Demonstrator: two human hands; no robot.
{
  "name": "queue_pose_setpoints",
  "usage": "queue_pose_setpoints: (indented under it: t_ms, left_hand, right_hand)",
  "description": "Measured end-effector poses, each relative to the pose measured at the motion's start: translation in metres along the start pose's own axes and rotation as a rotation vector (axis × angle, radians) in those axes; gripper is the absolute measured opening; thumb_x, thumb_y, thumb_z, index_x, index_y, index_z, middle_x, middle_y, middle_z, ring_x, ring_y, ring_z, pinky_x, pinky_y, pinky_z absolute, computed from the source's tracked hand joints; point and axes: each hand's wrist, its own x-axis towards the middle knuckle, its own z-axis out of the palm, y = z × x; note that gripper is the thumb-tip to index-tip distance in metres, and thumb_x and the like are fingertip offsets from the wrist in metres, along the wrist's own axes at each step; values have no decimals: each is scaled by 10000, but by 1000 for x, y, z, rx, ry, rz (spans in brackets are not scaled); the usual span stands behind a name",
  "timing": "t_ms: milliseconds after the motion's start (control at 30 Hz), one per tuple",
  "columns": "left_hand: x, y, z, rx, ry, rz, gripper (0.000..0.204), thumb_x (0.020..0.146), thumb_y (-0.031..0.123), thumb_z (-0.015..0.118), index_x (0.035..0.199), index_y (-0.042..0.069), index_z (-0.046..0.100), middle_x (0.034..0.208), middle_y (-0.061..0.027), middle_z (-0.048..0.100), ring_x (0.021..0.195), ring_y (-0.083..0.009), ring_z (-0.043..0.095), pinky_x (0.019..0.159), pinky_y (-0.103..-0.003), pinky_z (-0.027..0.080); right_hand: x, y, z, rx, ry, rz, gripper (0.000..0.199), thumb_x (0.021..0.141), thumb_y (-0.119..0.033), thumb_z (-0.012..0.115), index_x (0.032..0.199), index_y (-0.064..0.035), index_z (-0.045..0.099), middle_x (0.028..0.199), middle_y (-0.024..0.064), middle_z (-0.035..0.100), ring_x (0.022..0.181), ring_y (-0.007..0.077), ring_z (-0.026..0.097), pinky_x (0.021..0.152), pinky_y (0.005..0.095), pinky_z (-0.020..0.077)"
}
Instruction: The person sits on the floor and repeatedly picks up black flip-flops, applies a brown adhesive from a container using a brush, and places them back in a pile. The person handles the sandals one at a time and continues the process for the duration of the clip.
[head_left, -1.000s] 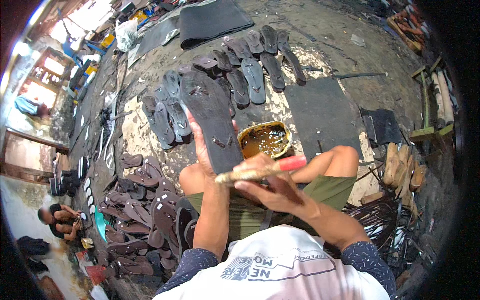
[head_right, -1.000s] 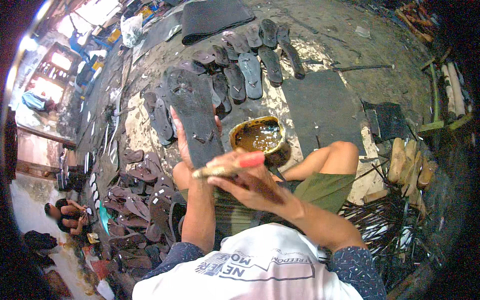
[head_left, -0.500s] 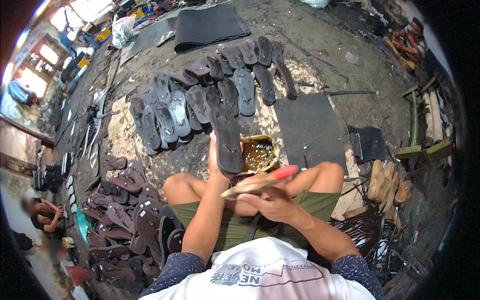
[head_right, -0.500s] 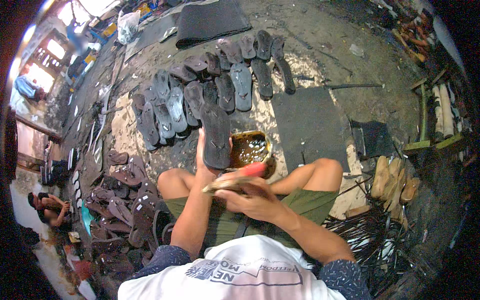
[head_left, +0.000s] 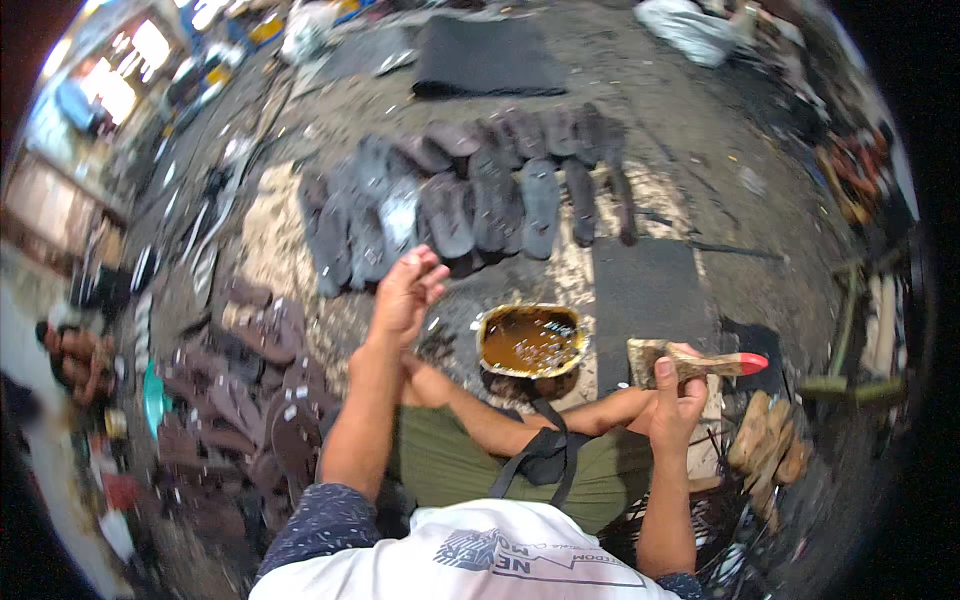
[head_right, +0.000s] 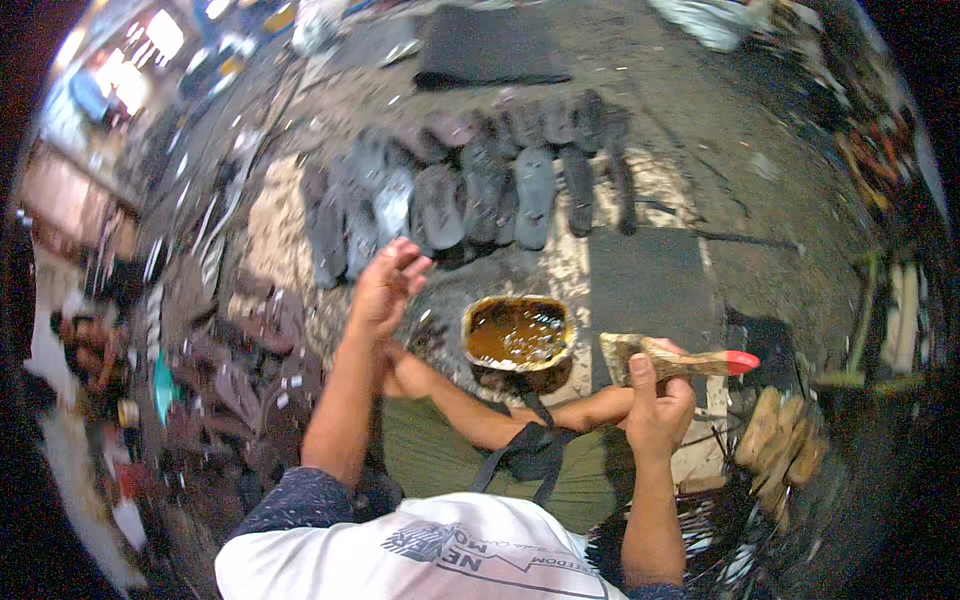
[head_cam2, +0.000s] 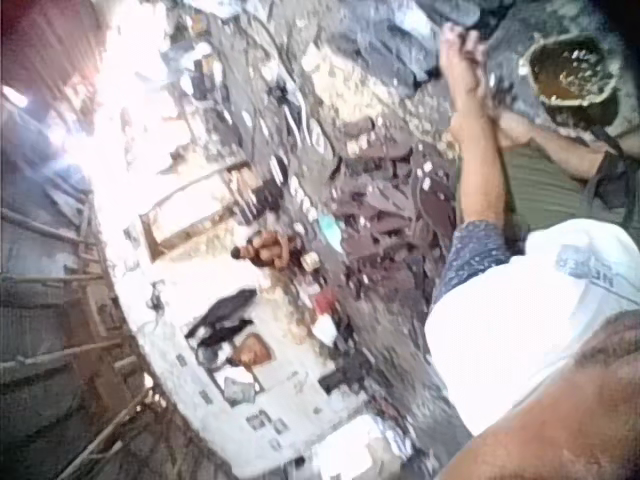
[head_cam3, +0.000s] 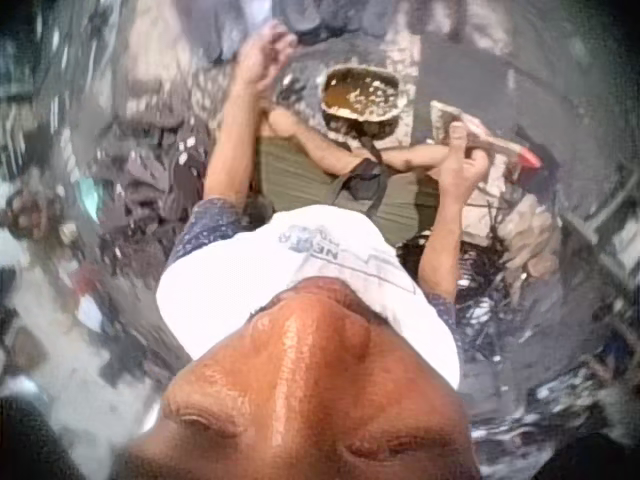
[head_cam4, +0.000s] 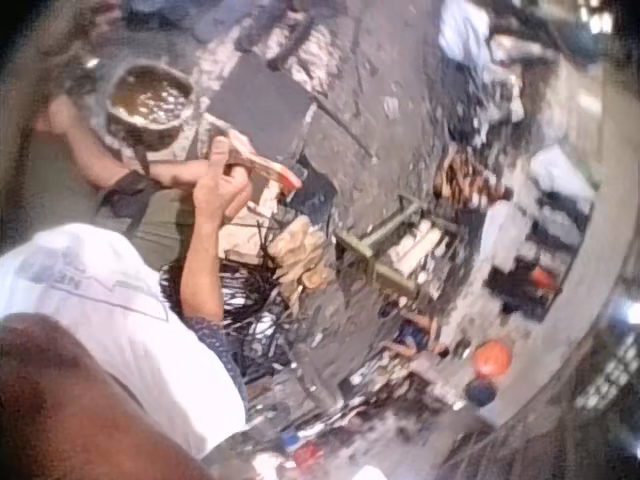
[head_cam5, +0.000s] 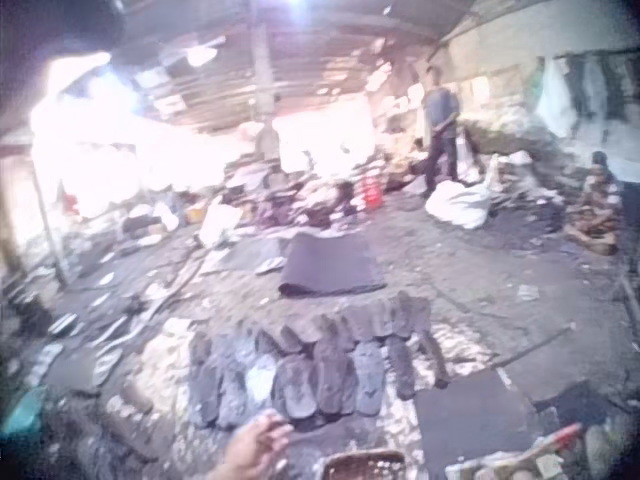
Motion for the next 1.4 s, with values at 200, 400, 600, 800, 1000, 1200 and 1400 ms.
queue_pose_setpoints:
  t_ms: [200, 400, 600, 800, 1000, 1200, 1400]
  left_hand:
    - [-214, 123, -122, 755, 658, 484, 374, 1027, 258, 599, 1309, 12, 586, 1216, -91, 653, 1073, -175, 641, 918, -299, 512]
    - [-346, 53, -136, 1321, 822, 118, 505, 893, 321, 768, 1268, 25, 607, 1147, -132, 638, 1017, -225, 625, 917, -348, 502]
    - [-388, 3, -140, 1711, 744, 198, 347, 834, 263, 777, 1113, 78, 684, 1144, -138, 642, 1111, -353, 594, 981, -447, 433]
    - [-362, 63, -112, 1299, 955, 370, 300, 952, 151, 692, 1221, 34, 627, 1012, -73, 668, 889, -161, 611, 825, -311, 510]
    - [-276, 46, -39, 1480, 441, 429, 588, 813, 138, 819, 1348, 77, 582, 1036, -99, 618, 943, -238, 605, 885, -375, 480]
    - [-256, 11, -48, 1518, 40, 522, 578, 710, 162, 898, 1200, 75, 604, 1509, -208, 354, 1389, -435, 383, 1123, -499, 348]
    - [-249, -20, -77, 939, 15, 689, 555, 742, 82, 871, 1200, 92, 557, 1583, -278, 304, 1423, -428, 404, 1144, -509, 364]
  right_hand:
    - [33, 45, 10, 76, -18, 99, 462, 976, -312, 699, 1263, 44, 632, 1249, 87, 644, 1122, 178, 585, 1002, 325, 448]
    - [45, 53, 53, 184, -206, 25, 490, 1038, -345, 592, 1310, 63, 590, 1315, 119, 615, 1210, 188, 548, 1085, 331, 379]
    - [49, 34, 70, -1, -349, -9, 405, 1043, -291, 583, 1315, 9, 603, 1303, 90, 629, 1196, 189, 566, 1095, 350, 397]
    - [52, 67, 93, -344, -660, 1, 317, 939, -316, 710, 1125, -61, 745, 1072, 107, 755, 990, 218, 691, 908, 337, 513]
    - [37, 90, 130, -926, -611, -453, 257, 842, -328, 794, 1046, -173, 771, 949, 42, 747, 1012, 218, 641, 912, 377, 413]
    - [63, 71, 61, -290, -483, -310, 204, 883, -190, 781, 1053, -82, 754, 939, 40, 751, 992, 170, 671, 854, 352, 532]
    - [89, 31, -13, -174, -271, -150, 312, 934, -227, 742, 1170, -29, 689, 1089, 50, 734, 1058, 134, 637, 930, 310, 501]
